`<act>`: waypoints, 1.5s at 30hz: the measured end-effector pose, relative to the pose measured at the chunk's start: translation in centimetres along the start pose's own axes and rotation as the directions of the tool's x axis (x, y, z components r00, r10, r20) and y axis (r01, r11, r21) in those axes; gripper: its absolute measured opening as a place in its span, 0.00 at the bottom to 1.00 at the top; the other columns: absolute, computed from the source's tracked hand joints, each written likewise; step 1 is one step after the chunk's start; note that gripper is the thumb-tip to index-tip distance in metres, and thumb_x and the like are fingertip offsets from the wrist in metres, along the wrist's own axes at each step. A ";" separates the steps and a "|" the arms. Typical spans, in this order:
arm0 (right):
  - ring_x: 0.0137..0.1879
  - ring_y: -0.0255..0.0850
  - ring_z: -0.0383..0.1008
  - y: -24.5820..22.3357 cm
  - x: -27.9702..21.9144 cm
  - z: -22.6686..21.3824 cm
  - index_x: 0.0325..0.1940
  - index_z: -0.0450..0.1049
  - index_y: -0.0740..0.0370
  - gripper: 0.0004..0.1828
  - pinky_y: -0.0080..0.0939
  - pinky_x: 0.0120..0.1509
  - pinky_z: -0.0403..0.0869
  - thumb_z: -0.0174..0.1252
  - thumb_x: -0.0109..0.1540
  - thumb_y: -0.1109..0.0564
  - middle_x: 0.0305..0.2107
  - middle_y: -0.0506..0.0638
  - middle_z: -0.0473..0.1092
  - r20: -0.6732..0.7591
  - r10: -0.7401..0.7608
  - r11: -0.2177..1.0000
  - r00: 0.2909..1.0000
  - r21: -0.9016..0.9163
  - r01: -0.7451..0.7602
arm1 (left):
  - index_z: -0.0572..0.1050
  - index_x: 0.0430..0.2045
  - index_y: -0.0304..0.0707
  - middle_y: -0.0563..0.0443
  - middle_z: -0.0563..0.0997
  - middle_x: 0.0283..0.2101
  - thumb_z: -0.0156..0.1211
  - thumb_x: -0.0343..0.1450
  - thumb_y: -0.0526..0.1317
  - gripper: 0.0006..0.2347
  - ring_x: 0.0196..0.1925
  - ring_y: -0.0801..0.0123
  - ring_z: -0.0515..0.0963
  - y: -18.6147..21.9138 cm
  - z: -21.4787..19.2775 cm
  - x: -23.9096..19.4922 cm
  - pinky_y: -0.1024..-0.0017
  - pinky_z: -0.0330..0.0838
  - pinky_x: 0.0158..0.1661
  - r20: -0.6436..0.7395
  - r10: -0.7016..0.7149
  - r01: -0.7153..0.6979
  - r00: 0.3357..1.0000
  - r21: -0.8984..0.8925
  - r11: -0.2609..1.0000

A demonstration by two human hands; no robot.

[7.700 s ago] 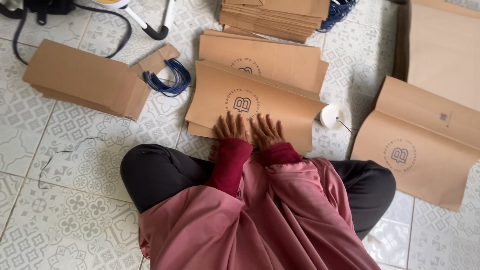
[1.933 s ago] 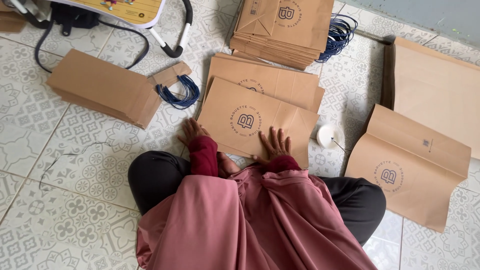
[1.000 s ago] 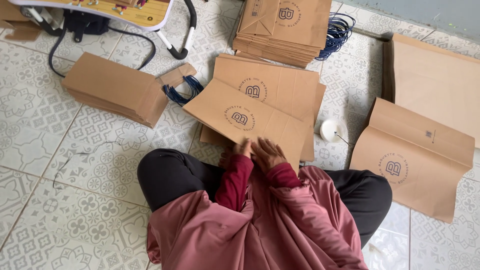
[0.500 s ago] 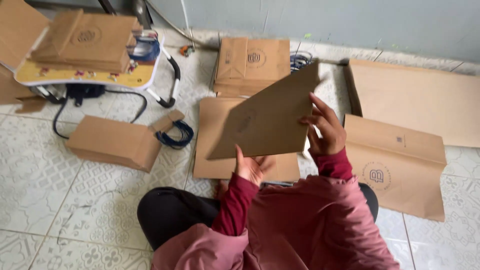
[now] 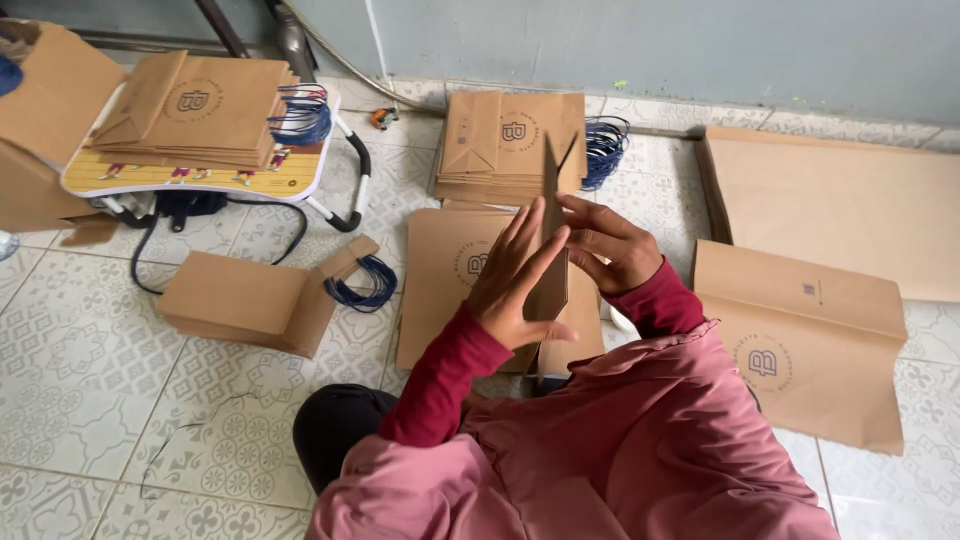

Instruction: The person sits on the floor and assembles flat paper bags. They fold the sides and bottom of the bags to form a three-dimensional shape. The person uses a brush to apply glue to the flaps and presses them together to secure the bag structure.

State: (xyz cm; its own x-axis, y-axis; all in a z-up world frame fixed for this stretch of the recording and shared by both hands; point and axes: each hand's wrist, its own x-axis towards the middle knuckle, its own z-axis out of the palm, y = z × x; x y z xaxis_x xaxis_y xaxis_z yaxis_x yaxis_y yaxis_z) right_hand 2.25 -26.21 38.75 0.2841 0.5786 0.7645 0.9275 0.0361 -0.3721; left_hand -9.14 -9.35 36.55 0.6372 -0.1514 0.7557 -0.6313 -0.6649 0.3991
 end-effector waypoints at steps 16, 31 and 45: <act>0.68 0.68 0.63 -5.5 -0.3 -4.2 0.79 0.48 0.69 0.58 0.67 0.73 0.61 0.70 0.55 0.41 0.69 0.69 0.58 0.263 0.160 0.985 0.951 0.024 -0.173 | 0.68 0.58 0.44 0.40 0.62 0.71 0.65 0.63 0.66 0.35 0.68 0.41 0.68 -2.5 1.1 -1.9 0.36 0.68 0.58 0.121 0.032 -0.045 0.992 0.106 0.993; 0.39 0.48 0.82 -0.4 -0.7 -6.5 0.43 0.72 0.49 0.19 0.59 0.59 0.73 0.52 0.58 0.37 0.29 0.45 0.77 0.877 0.180 0.951 0.446 -0.272 0.150 | 0.72 0.29 0.45 0.53 0.78 0.40 0.75 0.57 0.59 0.23 0.59 0.59 0.76 -1.0 -2.5 1.1 0.27 0.43 0.67 0.274 0.297 -0.350 0.915 0.170 0.921; 0.36 0.56 0.81 4.0 -2.7 -5.3 0.35 0.74 0.53 0.18 0.55 0.41 0.77 0.60 0.57 0.38 0.21 0.50 0.75 0.992 0.071 0.986 0.107 -0.054 -0.158 | 0.72 0.29 0.46 0.55 0.75 0.19 0.70 0.64 0.56 0.18 0.25 0.67 0.80 -2.0 -5.4 -1.5 0.39 0.48 0.72 0.390 0.246 -0.368 0.887 0.275 0.888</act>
State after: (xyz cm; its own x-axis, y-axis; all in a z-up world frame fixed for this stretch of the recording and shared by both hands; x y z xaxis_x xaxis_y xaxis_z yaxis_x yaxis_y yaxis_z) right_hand 6.46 -31.94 37.96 -0.1445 0.8726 -0.4665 0.8825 -0.0996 -0.4597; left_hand -11.23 -3.86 37.41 0.5825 -0.5835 0.5659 -0.6734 -0.7363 -0.0660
